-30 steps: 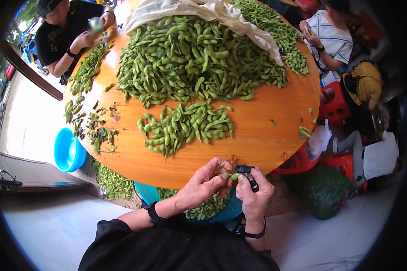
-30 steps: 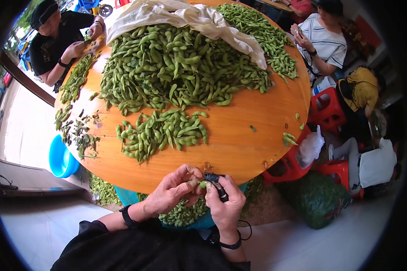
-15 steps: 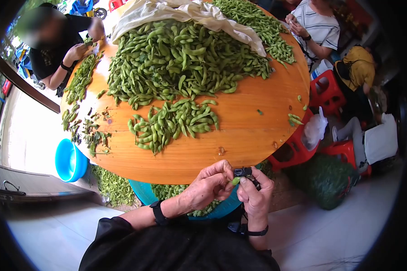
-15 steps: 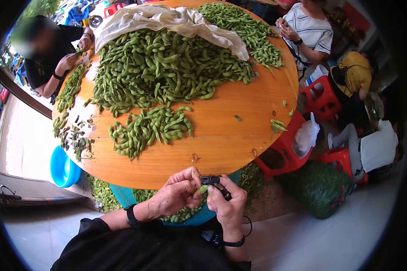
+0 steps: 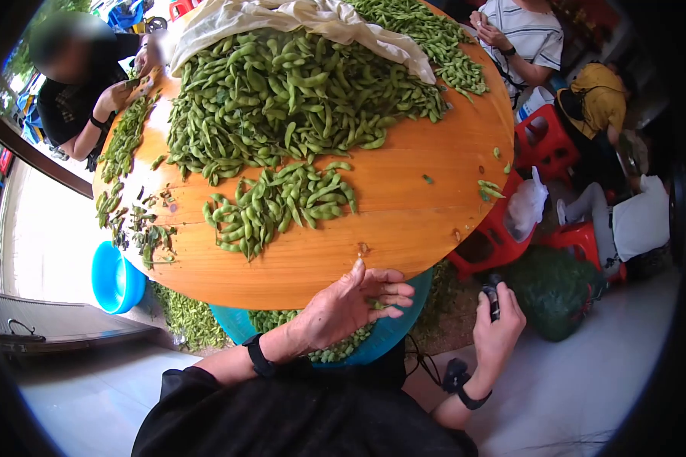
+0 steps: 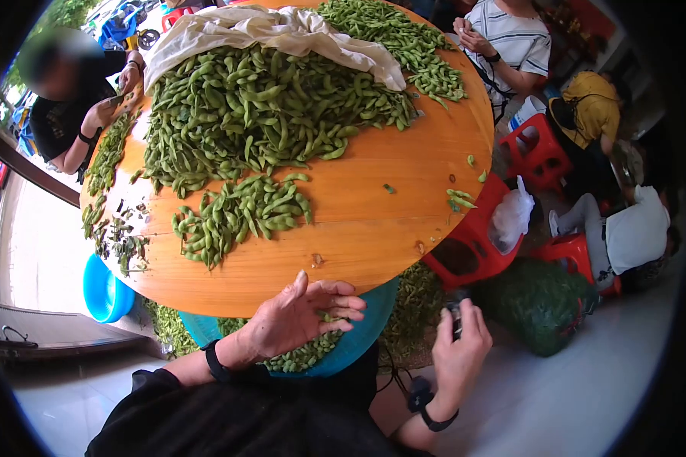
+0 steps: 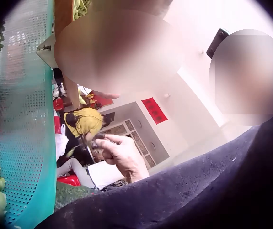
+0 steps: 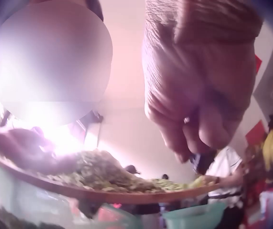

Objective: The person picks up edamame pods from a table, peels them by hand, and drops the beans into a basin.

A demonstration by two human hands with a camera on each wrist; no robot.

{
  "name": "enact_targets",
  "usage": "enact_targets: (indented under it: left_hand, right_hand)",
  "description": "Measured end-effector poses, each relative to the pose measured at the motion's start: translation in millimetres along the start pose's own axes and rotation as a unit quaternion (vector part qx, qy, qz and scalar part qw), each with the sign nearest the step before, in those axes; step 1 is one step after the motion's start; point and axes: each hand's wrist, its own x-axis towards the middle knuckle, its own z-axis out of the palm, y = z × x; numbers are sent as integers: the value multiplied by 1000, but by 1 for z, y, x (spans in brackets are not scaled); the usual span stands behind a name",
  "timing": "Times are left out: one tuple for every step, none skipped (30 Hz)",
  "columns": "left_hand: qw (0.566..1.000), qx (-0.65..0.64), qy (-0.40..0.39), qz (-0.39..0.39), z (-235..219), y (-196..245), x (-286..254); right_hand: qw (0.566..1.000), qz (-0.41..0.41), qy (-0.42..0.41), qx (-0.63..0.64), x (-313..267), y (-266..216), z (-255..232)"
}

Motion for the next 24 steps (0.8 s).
enact_targets:
  left_hand:
    - [1000, -3, 2, -1, 2, -1, 1]
    - [1000, -6, 13, -5, 3, 0, 1]
    - [1000, -7, 22, -8, 3, 0, 2]
    - [1000, -7, 23, -9, 3, 0, 2]
    - [1000, -3, 26, -1, 3, 0, 2]
    - [999, 0, 31, 8, 2, 0, 1]
    - [999, -1, 34, 12, 3, 0, -1]
    - [999, -5, 40, 19, 4, 2, -3]
    - [999, -11, 45, 26, 4, 4, -4]
    - [998, -13, 48, 31, 2, 4, -6]
    - [998, -17, 45, 33, 0, 5, -7]
    - [998, -21, 40, 33, -1, 5, -8]
    - [998, -24, 40, 34, -1, 6, -9]
    - [998, -17, 26, 47, -1, 7, -10]
    - [998, -9, 13, 60, -2, 8, -11]
    - [998, -11, 12, 61, -5, 8, -13]
    - [997, 56, 13, 57, -9, 8, -14]
    - [991, 122, 14, 54, -12, 8, -15]
    - [991, 119, 40, 42, -12, 9, -16]
    - [991, 117, 39, 43, -12, 8, -15]
    - [988, 142, 30, 51, -12, 7, -15]
    - [984, 166, 22, 60, -12, 6, -16]
    - [979, 188, 50, 69, -8, 5, -15]
    - [978, 187, 52, 72, -6, 4, -15]
  right_hand:
    - [997, -36, -15, 70, -3, -13, -4]
    - [987, -69, -29, 141, -7, -28, -4]
    - [975, -98, -69, 188, -10, -44, 0]
    - [958, -128, -108, 233, -13, -60, 5]
    - [953, -148, -113, 241, -14, -75, 14]
    - [946, -169, -120, 250, -15, -87, 24]
    - [945, -197, -113, 234, -17, -92, 35]
    - [943, -226, -107, 218, -18, -96, 45]
    - [944, -223, -124, 209, -21, -98, 48]
    - [942, -228, -128, 210, -21, -100, 51]
    - [937, -227, -124, 234, -20, -100, 53]
    - [933, -224, -118, 257, -19, -100, 53]
    - [930, -192, -113, 293, -18, -99, 53]
    - [922, -155, -103, 341, -16, -97, 54]
    - [897, -45, -166, 406, -17, -91, 51]
    - [855, 67, -225, 463, -18, -88, 47]
    - [788, 163, -241, 542, -15, -91, 43]
    - [744, 198, -225, 597, -14, -90, 46]
    - [721, 220, -216, 621, -14, -90, 50]
    - [697, 241, -208, 643, -14, -89, 52]
    - [697, 241, -210, 641, -15, -90, 53]
    - [718, 230, -197, 627, -16, -92, 55]
    - [737, 219, -184, 612, -17, -94, 56]
    - [737, 218, -187, 612, -18, -97, 57]
